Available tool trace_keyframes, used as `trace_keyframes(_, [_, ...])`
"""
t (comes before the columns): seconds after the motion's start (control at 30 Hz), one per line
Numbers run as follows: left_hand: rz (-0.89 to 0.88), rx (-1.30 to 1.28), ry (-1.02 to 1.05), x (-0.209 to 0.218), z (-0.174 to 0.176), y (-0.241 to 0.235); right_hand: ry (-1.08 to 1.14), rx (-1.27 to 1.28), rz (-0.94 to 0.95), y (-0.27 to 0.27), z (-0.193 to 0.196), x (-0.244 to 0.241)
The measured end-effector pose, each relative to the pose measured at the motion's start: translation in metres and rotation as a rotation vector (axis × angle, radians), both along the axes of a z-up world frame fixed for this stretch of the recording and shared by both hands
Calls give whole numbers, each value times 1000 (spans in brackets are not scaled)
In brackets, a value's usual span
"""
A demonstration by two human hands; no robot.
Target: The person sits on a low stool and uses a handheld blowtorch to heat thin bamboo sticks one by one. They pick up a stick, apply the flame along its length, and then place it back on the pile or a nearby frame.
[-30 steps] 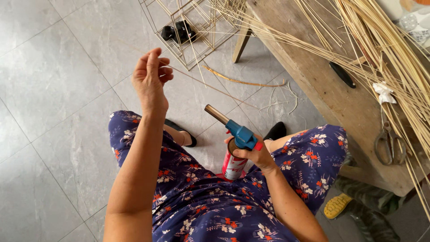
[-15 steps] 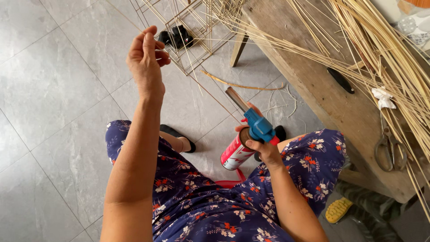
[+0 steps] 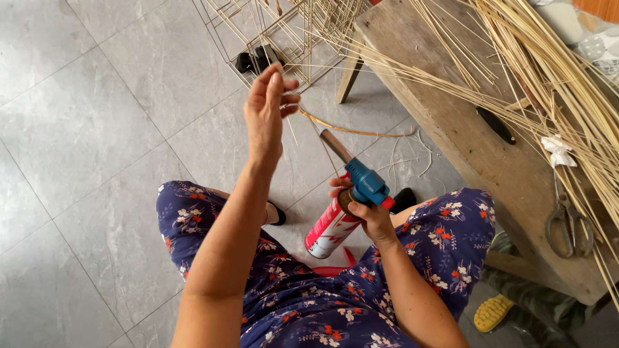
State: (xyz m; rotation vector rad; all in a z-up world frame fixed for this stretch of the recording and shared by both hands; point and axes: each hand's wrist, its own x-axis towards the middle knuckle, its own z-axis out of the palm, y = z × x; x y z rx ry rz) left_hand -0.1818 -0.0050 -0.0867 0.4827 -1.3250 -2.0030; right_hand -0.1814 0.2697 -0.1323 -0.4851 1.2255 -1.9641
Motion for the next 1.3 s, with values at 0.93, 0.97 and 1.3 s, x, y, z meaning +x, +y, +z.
trace_keyframes(0.93, [-627,49,-101,58,-76,118,41,40,-185,-4,1,-16])
trace_keyframes(0.97, [-617,4,-78,57,-76,117,55,50,-190,-5,3,-17])
trace_keyframes(1.3, [-451,-327,-114,72,-63,119,85,75,-191,-11,-2,-14])
